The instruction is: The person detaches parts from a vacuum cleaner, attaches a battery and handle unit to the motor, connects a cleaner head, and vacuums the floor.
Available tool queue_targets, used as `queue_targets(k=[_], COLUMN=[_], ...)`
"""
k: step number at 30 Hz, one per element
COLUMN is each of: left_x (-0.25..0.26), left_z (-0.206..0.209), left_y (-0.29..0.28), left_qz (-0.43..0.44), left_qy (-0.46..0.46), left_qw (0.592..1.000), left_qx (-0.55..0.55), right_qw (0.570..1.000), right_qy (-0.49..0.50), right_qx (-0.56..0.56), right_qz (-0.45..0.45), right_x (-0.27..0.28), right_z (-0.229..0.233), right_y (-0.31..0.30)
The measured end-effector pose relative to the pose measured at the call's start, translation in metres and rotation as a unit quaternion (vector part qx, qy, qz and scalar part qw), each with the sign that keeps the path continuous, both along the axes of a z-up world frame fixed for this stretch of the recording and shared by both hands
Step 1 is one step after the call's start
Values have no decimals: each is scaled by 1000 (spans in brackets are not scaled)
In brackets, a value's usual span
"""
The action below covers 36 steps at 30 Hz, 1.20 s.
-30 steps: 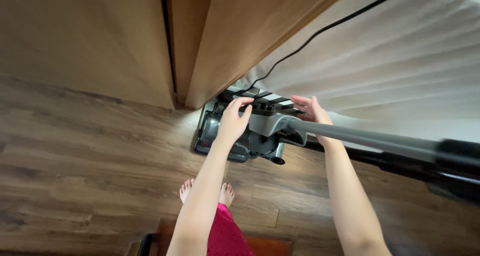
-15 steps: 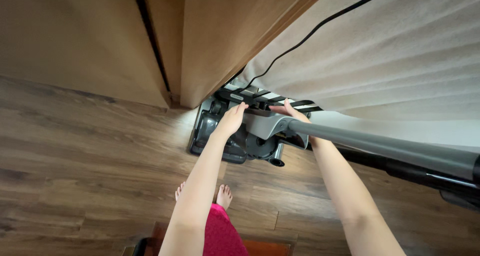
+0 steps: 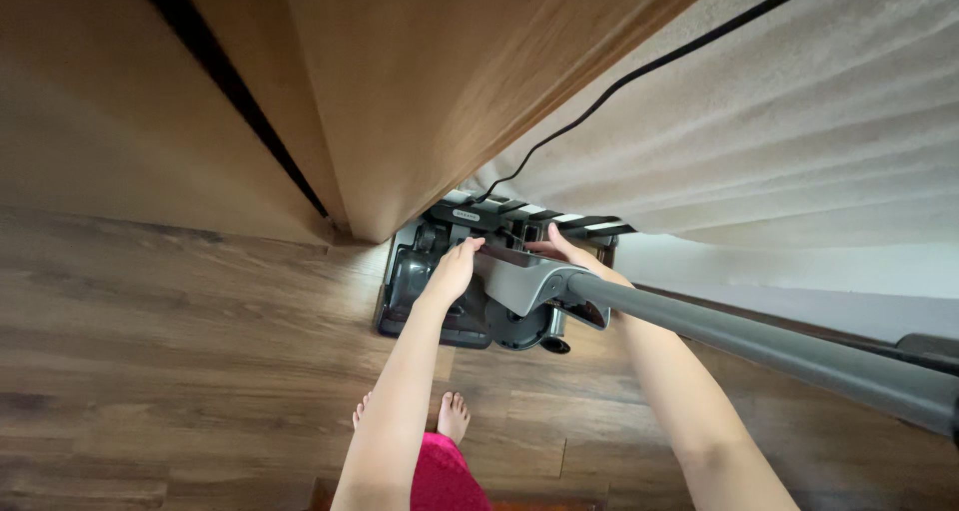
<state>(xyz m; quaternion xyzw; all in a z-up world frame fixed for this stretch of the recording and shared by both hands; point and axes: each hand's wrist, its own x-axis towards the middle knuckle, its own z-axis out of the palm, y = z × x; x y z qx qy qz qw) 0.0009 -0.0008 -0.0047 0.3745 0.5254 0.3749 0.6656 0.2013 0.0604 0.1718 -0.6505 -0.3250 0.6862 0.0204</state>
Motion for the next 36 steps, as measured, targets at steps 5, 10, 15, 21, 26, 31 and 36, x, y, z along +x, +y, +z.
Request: queue_targets(k=[5,10,15,21,26,31,36], left_x=[2,-1,0,14,15,13,11], left_z=[-18,-20,-3,12,19,22,30], left_y=[3,5,10,12,14,15,21], left_qz=[-1,-17,-29,-29,-2,-16,-33], left_qy=[-78,-80,-2,33,22,34,31], left_qw=[994,993,994,988,982,983,985], left_qx=[-80,-89,-108,-150,-190,-178,-168], right_qw=[997,993,990,973,972,978,991], right_qy=[1,-24,8,30,68,75,67], right_qx=[-55,-65,-71,-139,-99,-120,-10], right_qz=[-58,-98,-123,-181,-201,-156,-119], right_x=[19,39,40,26,34,36,51], right_z=[-56,-91,-103,-96,-102,-110,-126], right_y=[2,10,2,5,-2,6,-6])
